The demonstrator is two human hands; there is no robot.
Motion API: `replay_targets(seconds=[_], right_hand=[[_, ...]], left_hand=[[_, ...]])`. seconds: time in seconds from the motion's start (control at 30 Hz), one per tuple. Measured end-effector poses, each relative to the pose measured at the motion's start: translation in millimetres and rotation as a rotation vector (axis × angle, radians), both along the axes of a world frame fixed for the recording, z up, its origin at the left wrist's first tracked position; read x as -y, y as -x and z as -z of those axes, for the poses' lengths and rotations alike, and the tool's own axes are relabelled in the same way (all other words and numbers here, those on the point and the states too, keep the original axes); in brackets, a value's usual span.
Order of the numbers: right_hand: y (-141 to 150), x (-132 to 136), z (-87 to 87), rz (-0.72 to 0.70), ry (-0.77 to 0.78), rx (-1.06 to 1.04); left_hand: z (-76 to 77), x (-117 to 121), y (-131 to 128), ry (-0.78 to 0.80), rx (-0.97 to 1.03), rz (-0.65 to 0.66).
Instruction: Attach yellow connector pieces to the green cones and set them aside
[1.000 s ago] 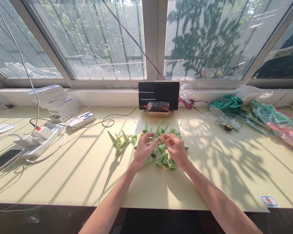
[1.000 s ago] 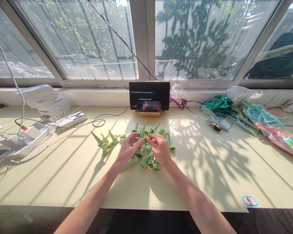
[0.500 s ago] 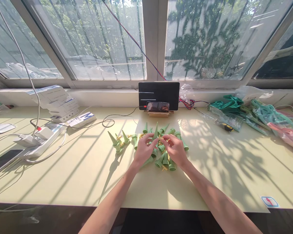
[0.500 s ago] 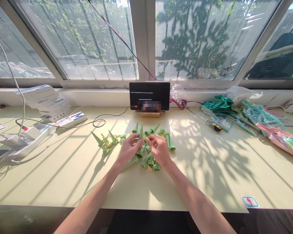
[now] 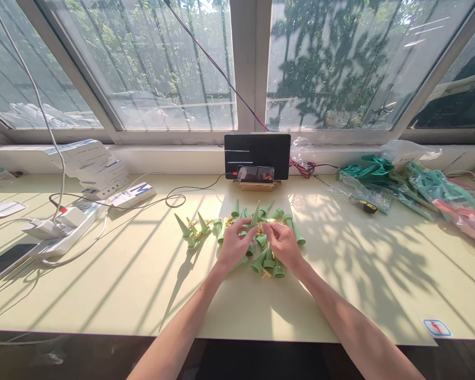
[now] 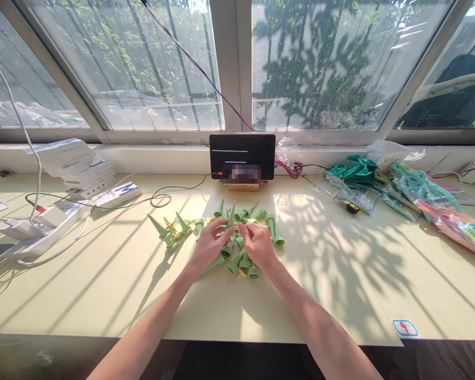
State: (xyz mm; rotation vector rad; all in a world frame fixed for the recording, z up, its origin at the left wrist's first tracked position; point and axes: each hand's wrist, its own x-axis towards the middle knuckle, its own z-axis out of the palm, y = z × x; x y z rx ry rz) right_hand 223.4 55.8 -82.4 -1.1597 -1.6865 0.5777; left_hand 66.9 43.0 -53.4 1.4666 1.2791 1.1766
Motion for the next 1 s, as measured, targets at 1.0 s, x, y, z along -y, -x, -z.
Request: replay_targets(seconds=[1.0], right_hand=[[-0.1, 2.4, -0.8, -0.085, 0.075, -0.04]], left_hand=[[-1.7, 2.2, 0.2, 0.004, -0.013, -0.01]])
